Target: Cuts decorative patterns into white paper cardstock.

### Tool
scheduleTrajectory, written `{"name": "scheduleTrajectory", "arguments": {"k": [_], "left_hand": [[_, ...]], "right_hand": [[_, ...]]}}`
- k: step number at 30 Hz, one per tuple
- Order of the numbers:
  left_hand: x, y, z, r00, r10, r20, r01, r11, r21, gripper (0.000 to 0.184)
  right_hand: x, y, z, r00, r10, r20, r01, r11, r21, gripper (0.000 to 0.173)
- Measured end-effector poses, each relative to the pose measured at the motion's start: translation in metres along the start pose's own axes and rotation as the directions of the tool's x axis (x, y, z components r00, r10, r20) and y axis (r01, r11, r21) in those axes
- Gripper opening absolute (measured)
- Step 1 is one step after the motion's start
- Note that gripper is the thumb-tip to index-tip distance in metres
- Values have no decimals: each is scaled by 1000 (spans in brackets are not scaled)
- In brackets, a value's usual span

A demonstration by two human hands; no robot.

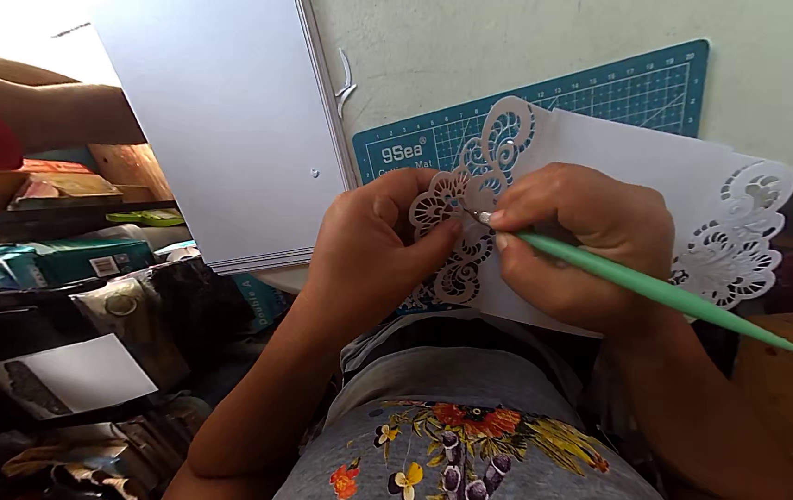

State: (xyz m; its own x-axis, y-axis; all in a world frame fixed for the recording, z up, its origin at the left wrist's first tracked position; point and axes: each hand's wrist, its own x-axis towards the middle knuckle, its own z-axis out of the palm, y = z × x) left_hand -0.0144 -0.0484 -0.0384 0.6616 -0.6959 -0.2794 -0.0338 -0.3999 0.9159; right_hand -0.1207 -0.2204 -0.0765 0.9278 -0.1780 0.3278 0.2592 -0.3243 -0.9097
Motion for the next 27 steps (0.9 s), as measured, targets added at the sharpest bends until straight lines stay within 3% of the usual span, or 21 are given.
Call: {"name": "scheduleTrajectory", "arguments": {"k": [7,27], "left_hand": [[0,-1,6,998,39,-45,-36,998,58,27],[0,0,8,997,38,-64,-32,995,91,26]], "right_hand": [[-1,5,-2,1000,11,-15,-10,996,90,8],[0,8,-5,1000,0,20,-2,995,101,8]]}}
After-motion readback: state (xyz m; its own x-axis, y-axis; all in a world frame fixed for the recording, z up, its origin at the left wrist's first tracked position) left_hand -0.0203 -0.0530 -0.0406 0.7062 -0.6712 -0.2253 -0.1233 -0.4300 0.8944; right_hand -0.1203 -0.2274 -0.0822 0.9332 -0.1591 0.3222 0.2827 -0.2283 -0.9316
